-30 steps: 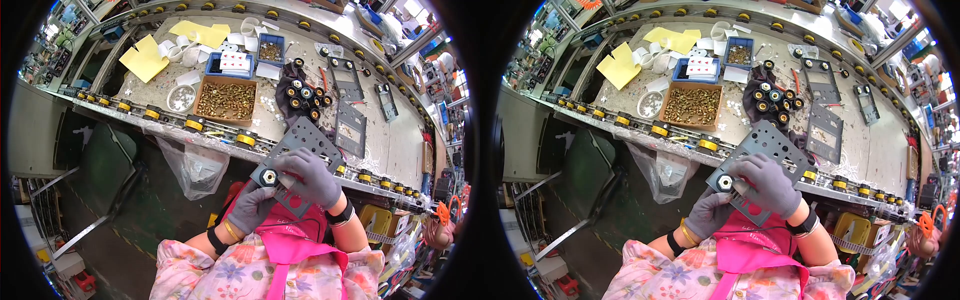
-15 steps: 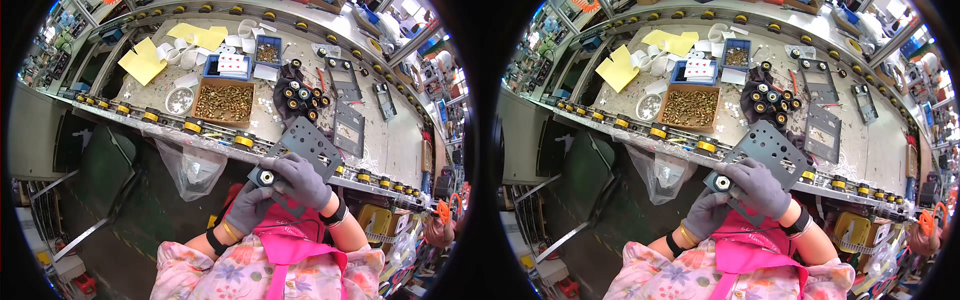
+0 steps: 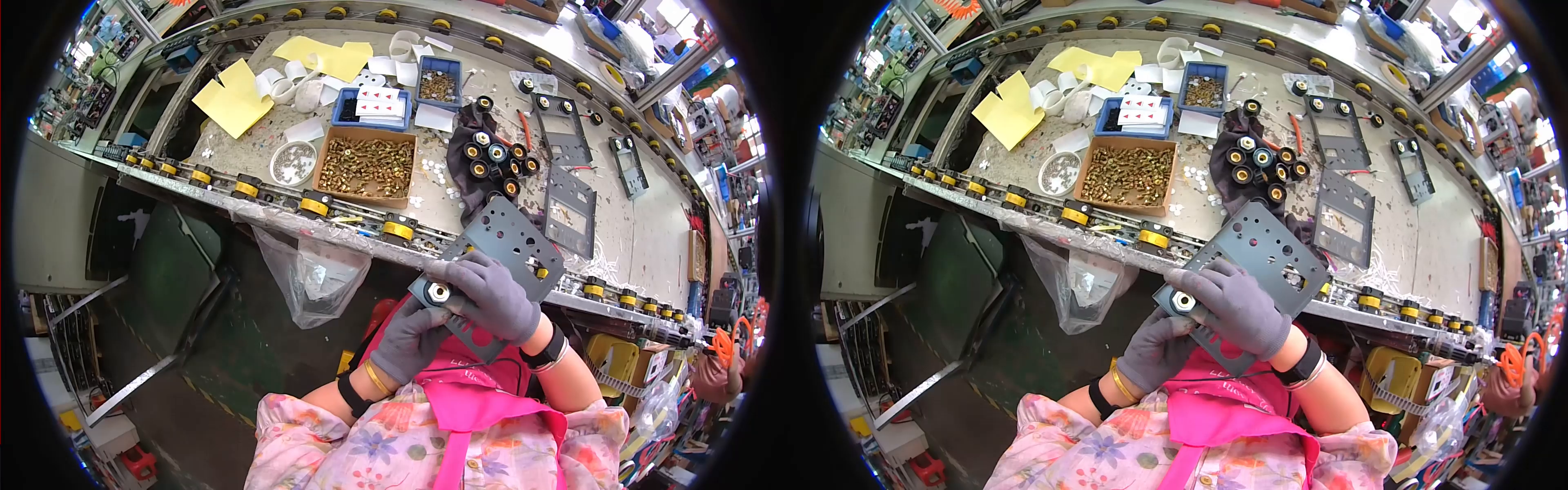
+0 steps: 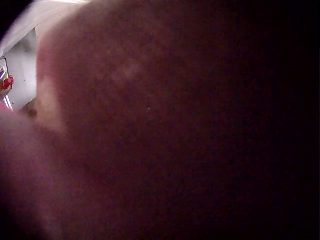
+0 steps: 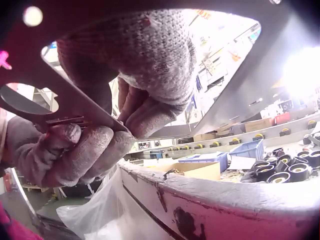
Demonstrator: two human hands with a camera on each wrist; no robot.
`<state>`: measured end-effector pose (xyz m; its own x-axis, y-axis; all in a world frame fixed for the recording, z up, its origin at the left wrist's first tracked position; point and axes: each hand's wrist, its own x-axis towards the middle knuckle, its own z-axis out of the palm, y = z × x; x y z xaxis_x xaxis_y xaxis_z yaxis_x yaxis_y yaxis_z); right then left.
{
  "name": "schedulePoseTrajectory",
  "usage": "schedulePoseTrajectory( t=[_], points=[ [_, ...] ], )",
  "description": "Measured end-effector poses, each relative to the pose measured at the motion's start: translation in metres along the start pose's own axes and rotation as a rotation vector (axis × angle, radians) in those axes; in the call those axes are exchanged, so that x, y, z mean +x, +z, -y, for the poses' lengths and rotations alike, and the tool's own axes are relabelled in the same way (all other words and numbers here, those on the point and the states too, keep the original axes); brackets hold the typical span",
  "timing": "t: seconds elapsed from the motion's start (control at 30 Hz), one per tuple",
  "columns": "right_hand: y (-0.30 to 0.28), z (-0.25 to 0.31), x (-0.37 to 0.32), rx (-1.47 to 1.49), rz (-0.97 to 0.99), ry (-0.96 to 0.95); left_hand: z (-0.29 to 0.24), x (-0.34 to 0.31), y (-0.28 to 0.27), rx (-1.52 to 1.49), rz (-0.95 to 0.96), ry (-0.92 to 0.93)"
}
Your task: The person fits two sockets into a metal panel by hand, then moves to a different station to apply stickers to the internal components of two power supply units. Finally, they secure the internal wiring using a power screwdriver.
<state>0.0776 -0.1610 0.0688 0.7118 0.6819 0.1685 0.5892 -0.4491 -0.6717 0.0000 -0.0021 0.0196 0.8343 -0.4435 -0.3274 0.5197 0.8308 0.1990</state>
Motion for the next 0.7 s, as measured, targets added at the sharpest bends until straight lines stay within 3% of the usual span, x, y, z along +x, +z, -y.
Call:
schedulePoseTrajectory(
  t=[0.2,0.4,0.5,0.6,0.7],
  points=[
    [0.002,-0.007,0.001,0.027,-0.036,-0.104,0.000,0.000,-0.001,0.005,-0.004,-0.011],
    [-0.025,0.005,-0.010,-0.109,0.047,-0.045,-0.004,0.001,0.006,0.041,-0.019,0.025],
    [-0.029,0.003,-0.014,-0.047,-0.038,0.031,-0.006,-0.001,0.012,0.038,-0.034,0.047],
    [-0.008,0.004,0.000,-0.038,-0.282,-0.098,-0.008,0.001,0.014,0.032,-0.034,0.051],
    [-0.008,0.009,-0.003,-0.079,-0.204,-0.033,-0.006,0.000,0.003,0.018,-0.036,0.046]
  ],
)
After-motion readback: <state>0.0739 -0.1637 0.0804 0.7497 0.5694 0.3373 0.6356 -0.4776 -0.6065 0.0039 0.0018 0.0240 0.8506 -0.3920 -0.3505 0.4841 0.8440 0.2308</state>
